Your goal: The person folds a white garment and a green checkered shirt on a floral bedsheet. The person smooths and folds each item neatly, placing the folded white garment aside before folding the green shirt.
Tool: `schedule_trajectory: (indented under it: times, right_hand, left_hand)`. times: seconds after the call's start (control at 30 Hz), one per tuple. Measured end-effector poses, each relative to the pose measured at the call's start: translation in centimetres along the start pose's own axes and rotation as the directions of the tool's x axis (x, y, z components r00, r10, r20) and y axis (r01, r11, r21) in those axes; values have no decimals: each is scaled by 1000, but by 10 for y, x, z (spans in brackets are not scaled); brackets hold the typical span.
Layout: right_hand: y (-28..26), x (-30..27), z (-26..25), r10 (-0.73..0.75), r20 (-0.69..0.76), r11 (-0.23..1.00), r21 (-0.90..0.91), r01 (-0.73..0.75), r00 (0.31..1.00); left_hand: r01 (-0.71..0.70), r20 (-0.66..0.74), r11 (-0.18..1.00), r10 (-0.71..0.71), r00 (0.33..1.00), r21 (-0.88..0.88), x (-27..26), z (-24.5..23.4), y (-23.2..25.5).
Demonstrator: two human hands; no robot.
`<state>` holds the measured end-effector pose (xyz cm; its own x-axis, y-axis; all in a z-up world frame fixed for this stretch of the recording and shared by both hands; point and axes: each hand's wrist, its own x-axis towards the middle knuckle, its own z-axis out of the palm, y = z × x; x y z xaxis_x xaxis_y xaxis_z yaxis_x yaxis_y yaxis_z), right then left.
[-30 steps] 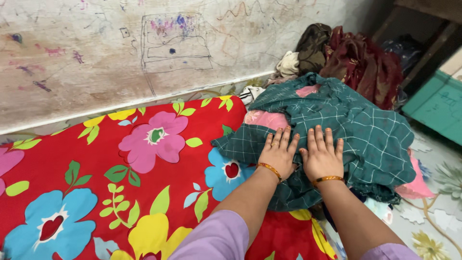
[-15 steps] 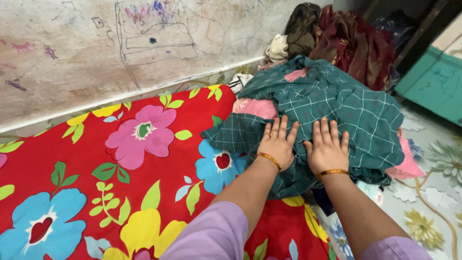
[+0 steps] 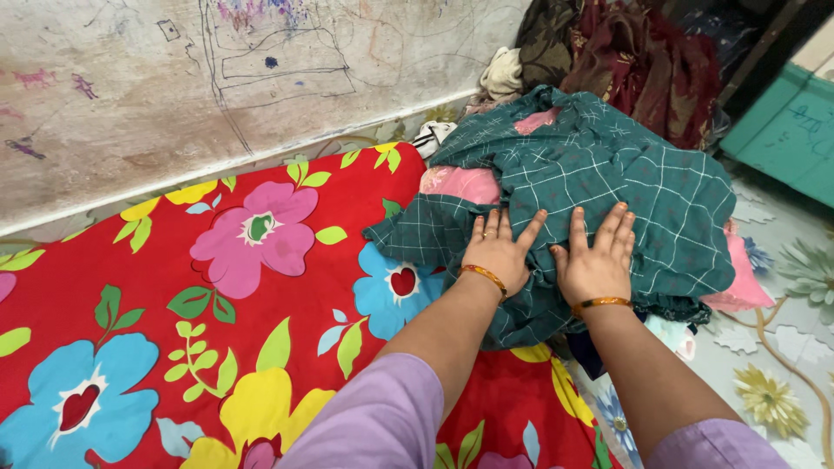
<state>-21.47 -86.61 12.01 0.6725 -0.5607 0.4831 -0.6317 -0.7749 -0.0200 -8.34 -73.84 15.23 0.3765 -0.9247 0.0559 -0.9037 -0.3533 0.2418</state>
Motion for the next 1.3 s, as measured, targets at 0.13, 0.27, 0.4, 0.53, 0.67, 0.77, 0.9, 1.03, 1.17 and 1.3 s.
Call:
schedule_trajectory:
  times: [0.13,0.27,0.4,0.53,0.67,0.77,0.9,1.03,1.17,1.3]
  right_hand:
    - [1,-1,5,-2,-8,1000,8,2,1000]
    - [-1,-2,5,-9,-14,1000,7,9,1000]
    - [-4,-1,1,10,-2,1000,0,-10,1000]
    - [-8,1,-5,17,2,1000,-2,-17,1000]
    - [-14,-1,-16,-4,-29,1000,7,4,1000]
    - [-20,2,-25,-4,-18,1000,26,5,1000]
    - [-31,4,-35,52,-12,995,88,-51,999]
    - [-40,6,-44,116,-16,986,124,-113,993]
    - [-51,6,-55,118,-51,983,146,-110,992]
    - [-63,4,-63,151,109,988,2,-152,983]
  left_hand:
    - [-25,-69,1000,24,997,-14,-3,-5,2]
    - [4,34,1000,-5,999,20,-7,-13,1]
    - [-6,-68,998,10,998,60,-4,-10,-7]
    - [-45,-269,998,54,962,40,8,4,-19]
    - [-81,-498,997,76,864,12,14,6,-24]
    - [-21,-424,968,-90,901,-250,8,0,-24]
    - [-249,-687,856,-158,710,-454,0,-12,-20]
    - [-499,-744,581,-318,588,-643,4,-16,-6]
    - [-508,-691,469,-483,537,-723,9,-16,-4]
    - [-464,-681,499,-495,540,-731,4,-13,-21]
